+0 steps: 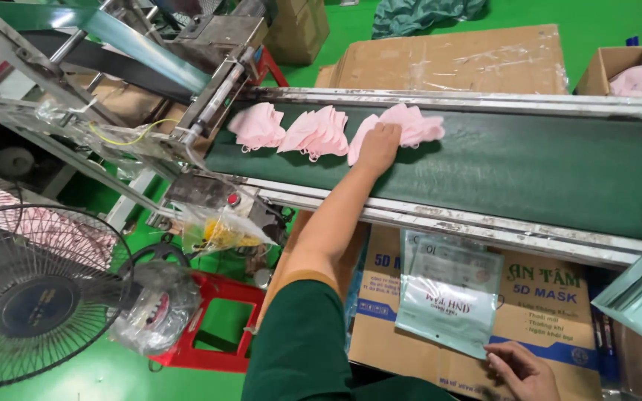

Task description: The person picks up pink masks from a conveyor belt, places them into plastic bags, and stacks the bags near a box.

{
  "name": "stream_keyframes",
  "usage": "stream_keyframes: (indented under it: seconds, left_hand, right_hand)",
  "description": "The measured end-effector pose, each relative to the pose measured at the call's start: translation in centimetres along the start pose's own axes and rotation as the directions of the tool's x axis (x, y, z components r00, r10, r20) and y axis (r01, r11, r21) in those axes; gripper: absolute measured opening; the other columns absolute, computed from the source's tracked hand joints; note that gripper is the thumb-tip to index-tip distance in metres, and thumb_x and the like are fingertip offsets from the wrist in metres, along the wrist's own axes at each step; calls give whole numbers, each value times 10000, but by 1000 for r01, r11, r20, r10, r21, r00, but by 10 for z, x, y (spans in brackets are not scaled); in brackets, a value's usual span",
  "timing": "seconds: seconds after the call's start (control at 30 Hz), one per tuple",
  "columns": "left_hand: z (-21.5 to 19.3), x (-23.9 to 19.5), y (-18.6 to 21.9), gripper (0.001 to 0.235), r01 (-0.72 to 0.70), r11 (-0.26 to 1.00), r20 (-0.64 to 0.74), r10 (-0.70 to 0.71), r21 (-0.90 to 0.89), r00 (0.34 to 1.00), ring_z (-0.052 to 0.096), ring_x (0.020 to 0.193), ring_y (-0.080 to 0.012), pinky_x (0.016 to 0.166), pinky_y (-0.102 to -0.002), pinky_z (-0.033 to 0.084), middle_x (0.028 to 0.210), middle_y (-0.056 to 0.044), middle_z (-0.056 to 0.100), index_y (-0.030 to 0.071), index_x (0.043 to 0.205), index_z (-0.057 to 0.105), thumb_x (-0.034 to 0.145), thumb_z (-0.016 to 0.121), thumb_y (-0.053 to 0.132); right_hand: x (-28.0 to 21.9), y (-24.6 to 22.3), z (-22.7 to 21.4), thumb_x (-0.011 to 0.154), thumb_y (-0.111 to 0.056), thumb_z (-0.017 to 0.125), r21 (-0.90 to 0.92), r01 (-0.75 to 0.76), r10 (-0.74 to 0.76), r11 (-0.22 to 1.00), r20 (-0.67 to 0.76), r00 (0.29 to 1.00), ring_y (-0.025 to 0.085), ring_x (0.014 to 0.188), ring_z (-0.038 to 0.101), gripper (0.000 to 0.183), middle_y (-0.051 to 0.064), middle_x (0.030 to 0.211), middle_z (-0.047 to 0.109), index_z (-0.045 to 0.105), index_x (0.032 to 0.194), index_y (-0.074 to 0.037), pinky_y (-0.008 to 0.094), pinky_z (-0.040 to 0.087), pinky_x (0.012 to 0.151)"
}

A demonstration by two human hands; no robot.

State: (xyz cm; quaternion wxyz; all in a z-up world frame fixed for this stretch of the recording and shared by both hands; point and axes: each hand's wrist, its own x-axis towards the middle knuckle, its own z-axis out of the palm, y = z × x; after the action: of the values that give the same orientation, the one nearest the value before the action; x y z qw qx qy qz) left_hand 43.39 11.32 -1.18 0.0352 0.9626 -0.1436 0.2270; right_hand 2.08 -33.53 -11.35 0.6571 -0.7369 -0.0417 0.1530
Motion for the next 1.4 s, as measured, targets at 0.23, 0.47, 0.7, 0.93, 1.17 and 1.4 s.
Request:
stream_keyframes:
  seconds: [0.23,0.47,0.7,0.93,1.17,1.4]
  left_hand:
    - [-141,-18,86,247,161,860,22,-172,-485,985,690,930,-446,794,-507,550,967,-226,734,66,1098,709,894,683,204]
    - [-278,-193,259,481,209,473,249,23,-856,968,673,1037,-381,902,-438,540,1139,-198,654,42,1334,583,959,662,332]
    - [-292,-267,230,715,299,534,378,42,-791,925,673,1162,-303,1013,-400,550,1262,-169,702,104,1486,522,906,746,457]
    - [-240,-288,224,886,366,140,378,72,-920,923,531,1306,-231,1084,-393,437,1399,-161,554,-17,1484,395,798,868,287]
    - [-232,-321,209,557,381,268,409,58,-885,911,641,1259,-269,1097,-378,513,1349,-176,683,49,1343,664,870,846,278]
    - [-214,-331,191,1004,153,637,278,101,-756,955,248,1548,-475,1237,-572,209,1559,-195,460,109,1453,484,619,962,397]
  right_hand:
    - [23,-95,16,970,-122,705,-233,215,-266,948,-211,941,166,869,708,165,77,983,749,779,998,23,287,557,823]
    - [10,-241,80,748,-291,851,-138,565,-563,814,58,825,239,1241,508,844,119,1372,484,451,1441,-25,371,432,1048]
    - [-14,-159,71,907,-182,727,146,47,-41,988,-42,998,144,1011,658,525,88,1198,708,610,1379,14,308,542,852]
    - [-41,-212,94,904,-151,733,135,237,-233,962,-47,971,168,1162,641,565,117,1290,658,531,1406,12,309,523,983]
    - [-30,-228,82,765,-206,859,25,310,-311,950,129,942,197,1218,603,776,98,1299,612,442,1408,-83,338,507,999]
    - [12,-117,105,681,-268,915,-402,292,-229,868,198,953,273,1179,661,684,106,1253,676,650,1286,-89,380,526,1019]
